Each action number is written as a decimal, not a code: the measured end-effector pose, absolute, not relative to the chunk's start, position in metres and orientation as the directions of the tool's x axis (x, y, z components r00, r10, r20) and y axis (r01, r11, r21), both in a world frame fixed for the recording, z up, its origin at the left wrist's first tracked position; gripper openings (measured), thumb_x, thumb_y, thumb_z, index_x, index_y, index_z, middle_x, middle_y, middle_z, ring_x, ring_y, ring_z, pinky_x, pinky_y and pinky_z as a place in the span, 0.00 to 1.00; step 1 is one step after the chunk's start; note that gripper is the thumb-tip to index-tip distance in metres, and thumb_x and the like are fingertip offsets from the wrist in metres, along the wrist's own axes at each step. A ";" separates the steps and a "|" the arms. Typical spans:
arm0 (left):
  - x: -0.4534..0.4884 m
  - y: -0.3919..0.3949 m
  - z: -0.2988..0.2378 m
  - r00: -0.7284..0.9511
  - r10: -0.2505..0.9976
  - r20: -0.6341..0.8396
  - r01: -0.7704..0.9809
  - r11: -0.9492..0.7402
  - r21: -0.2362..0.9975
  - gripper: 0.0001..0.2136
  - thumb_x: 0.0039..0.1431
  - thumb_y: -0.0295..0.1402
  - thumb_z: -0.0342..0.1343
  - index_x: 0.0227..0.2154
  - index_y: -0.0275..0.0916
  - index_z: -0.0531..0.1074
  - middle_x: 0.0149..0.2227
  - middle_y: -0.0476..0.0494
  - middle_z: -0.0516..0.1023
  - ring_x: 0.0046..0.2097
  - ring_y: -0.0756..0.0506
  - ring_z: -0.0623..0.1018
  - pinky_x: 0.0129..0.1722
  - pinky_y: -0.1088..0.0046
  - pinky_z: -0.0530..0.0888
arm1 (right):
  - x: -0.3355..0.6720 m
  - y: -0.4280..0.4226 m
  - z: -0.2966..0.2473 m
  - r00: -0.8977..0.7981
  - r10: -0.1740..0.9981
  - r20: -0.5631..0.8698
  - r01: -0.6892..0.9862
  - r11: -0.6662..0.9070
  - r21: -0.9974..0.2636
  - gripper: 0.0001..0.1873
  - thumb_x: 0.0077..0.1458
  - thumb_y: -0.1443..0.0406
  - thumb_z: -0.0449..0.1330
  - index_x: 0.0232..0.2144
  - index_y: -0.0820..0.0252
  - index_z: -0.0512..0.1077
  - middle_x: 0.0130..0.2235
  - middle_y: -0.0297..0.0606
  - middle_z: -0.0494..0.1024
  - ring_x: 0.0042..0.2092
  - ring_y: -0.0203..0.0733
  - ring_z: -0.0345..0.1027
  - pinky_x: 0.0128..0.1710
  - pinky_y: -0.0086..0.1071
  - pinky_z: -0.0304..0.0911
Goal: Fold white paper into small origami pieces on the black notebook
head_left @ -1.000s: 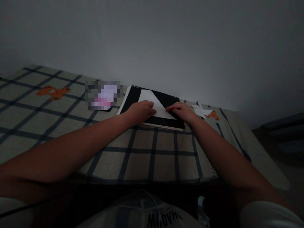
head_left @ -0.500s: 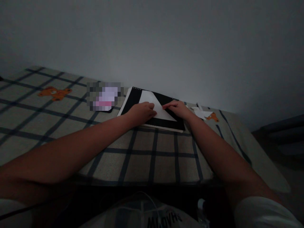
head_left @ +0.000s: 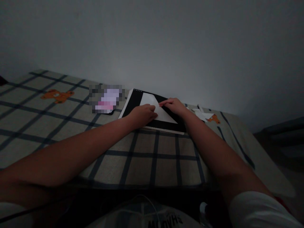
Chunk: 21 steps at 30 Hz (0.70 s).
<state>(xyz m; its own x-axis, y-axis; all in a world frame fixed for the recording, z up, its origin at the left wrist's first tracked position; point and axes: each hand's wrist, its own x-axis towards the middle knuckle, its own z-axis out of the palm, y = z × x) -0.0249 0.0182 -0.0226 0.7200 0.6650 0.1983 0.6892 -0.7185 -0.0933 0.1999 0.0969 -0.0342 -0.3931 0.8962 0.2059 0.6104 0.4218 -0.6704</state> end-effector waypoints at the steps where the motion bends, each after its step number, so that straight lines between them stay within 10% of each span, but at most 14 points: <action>1: -0.025 0.018 -0.022 0.718 0.668 0.195 0.692 -0.716 -0.094 0.18 0.70 0.36 0.41 0.43 0.42 0.78 0.39 0.42 0.73 0.42 0.44 0.73 0.34 0.70 0.63 | 0.198 0.098 -0.033 -0.389 0.899 0.200 0.613 0.414 -0.672 0.16 0.55 0.70 0.55 0.35 0.53 0.82 0.40 0.34 0.84 0.45 0.41 0.76 0.53 0.40 0.66; 21: -0.024 0.019 -0.024 0.725 0.654 0.213 0.684 -0.720 -0.118 0.18 0.70 0.36 0.41 0.42 0.43 0.79 0.39 0.42 0.74 0.41 0.44 0.73 0.32 0.69 0.63 | 0.168 0.126 -0.030 -0.343 0.914 0.215 0.556 0.382 -0.738 0.16 0.53 0.73 0.55 0.33 0.56 0.82 0.42 0.34 0.83 0.48 0.41 0.75 0.57 0.40 0.63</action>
<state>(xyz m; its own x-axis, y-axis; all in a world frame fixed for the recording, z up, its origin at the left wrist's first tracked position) -0.0243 0.0195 -0.0243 0.7254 0.6544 0.2135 0.6841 -0.7198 -0.1181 0.1680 0.1259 -0.0300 -0.3430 0.9144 0.2149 0.5565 0.3821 -0.7378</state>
